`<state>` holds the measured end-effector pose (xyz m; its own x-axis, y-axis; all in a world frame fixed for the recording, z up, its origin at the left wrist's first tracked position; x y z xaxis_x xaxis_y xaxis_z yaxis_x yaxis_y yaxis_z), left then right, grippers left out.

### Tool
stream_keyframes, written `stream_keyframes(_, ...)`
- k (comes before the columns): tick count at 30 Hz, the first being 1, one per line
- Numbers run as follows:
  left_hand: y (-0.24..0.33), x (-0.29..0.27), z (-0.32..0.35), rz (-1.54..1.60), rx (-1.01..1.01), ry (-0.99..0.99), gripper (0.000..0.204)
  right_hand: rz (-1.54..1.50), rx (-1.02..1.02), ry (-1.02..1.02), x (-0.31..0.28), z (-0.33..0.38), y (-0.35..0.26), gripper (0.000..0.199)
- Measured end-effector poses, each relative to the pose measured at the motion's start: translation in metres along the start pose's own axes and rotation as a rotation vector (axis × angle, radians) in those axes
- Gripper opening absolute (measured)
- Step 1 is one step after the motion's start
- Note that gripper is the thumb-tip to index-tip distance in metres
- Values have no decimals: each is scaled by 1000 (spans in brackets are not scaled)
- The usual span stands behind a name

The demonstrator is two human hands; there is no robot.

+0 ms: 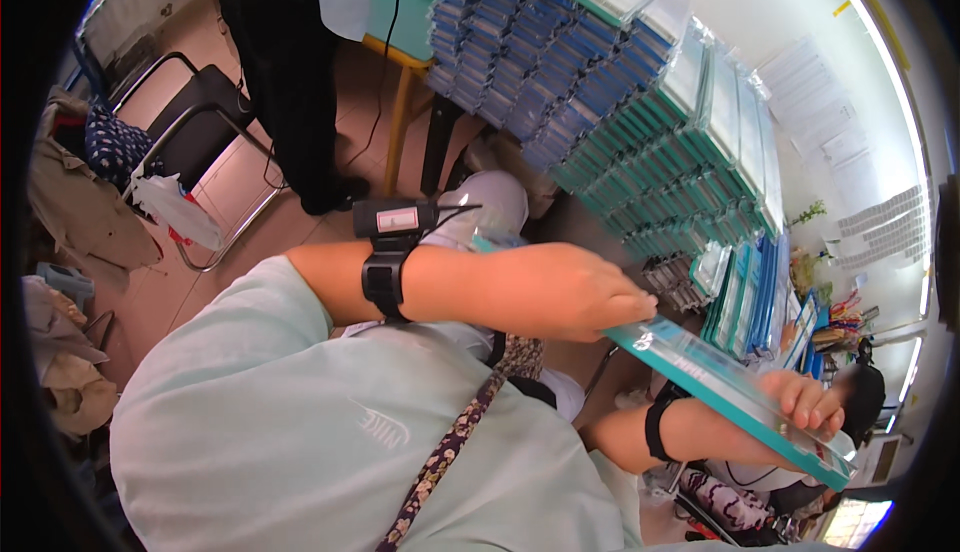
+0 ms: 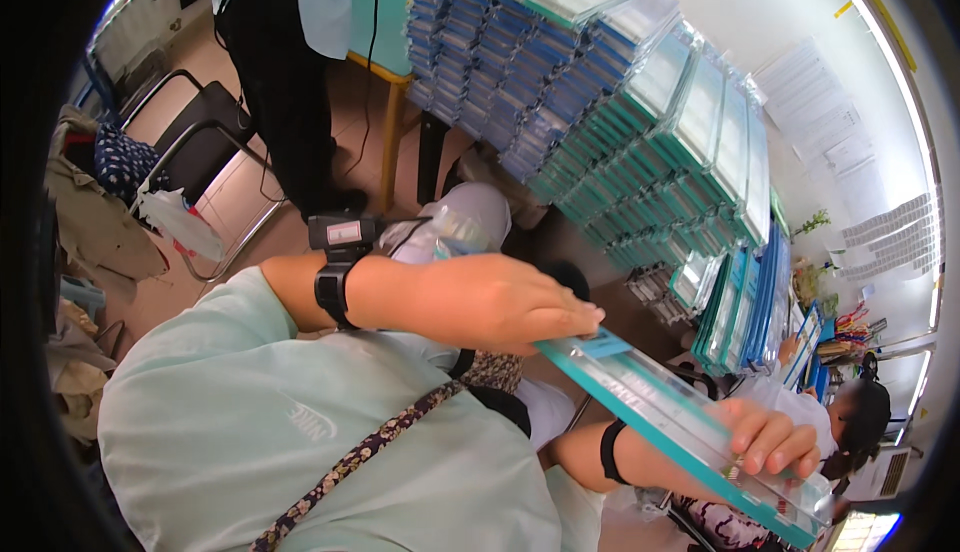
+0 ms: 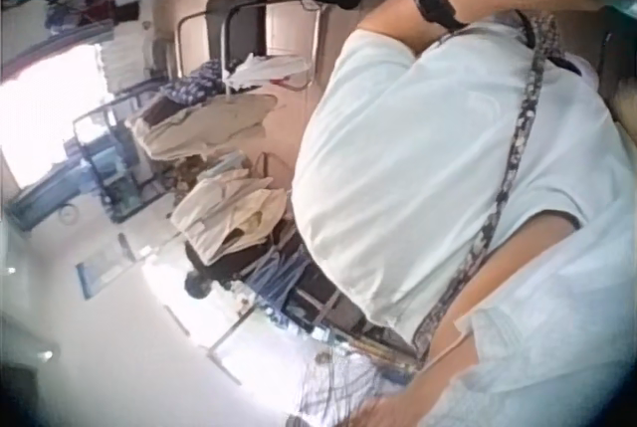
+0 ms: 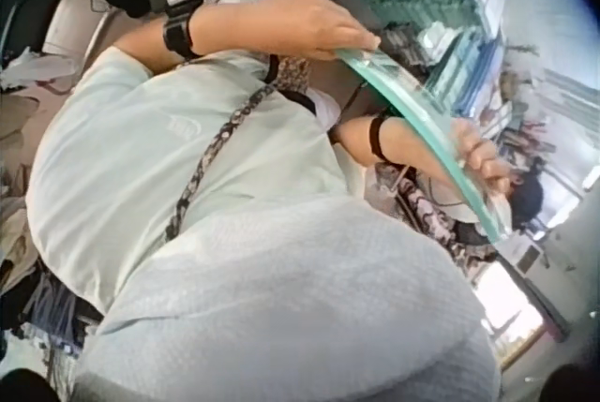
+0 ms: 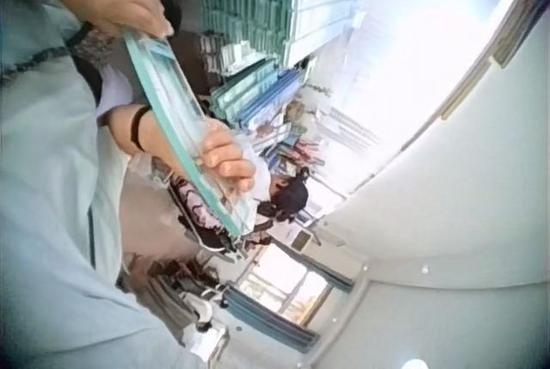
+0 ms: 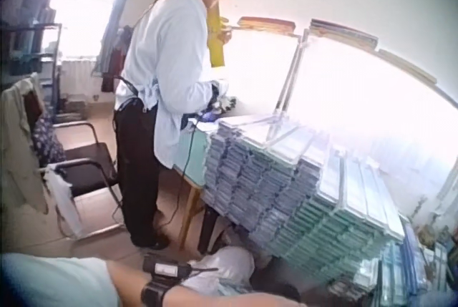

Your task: Sorting and placing long teal spirit levels or measuring tools into plastic sleeves for packaging.

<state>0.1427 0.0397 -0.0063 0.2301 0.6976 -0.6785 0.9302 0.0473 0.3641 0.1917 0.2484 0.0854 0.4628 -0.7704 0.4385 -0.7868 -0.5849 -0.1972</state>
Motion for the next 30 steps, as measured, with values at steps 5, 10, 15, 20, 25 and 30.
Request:
stream_keyframes(5, 27, -13, -19, -65, 87, 71, 61, -21, 171, -30, 6, 2, 35, 35)
stream_keyframes(10, 15, -13, -19, 129, 63, 119, 64, -75, 176, -76, -20, -11, 31, 18)
stream_keyframes(15, -43, -2, 26, 201, -284, -175, 89, -336, 178, -90, -37, -20, 4, 7)
stream_keyframes(20, -66, 19, 67, 238, -501, -284, 83, -482, 360, -131, -51, -12, -16, 11)
stream_keyframes(25, -67, 25, 76, 172, -432, -129, 78, -255, 401, -24, -50, -2, -16, 22)
stream_keyframes(30, -63, 14, 64, 75, -403, 2, 74, 260, 20, 73, -41, -1, -35, 29)
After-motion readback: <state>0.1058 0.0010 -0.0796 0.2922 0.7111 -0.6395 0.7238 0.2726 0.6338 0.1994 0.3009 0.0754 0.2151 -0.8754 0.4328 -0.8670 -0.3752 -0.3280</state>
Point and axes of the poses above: each hand's wrist, its own z-axis away from the middle knuckle, its own x-axis out of the palm, y = z × x, the point moved 7 cm from there along -z, towards the middle knuckle
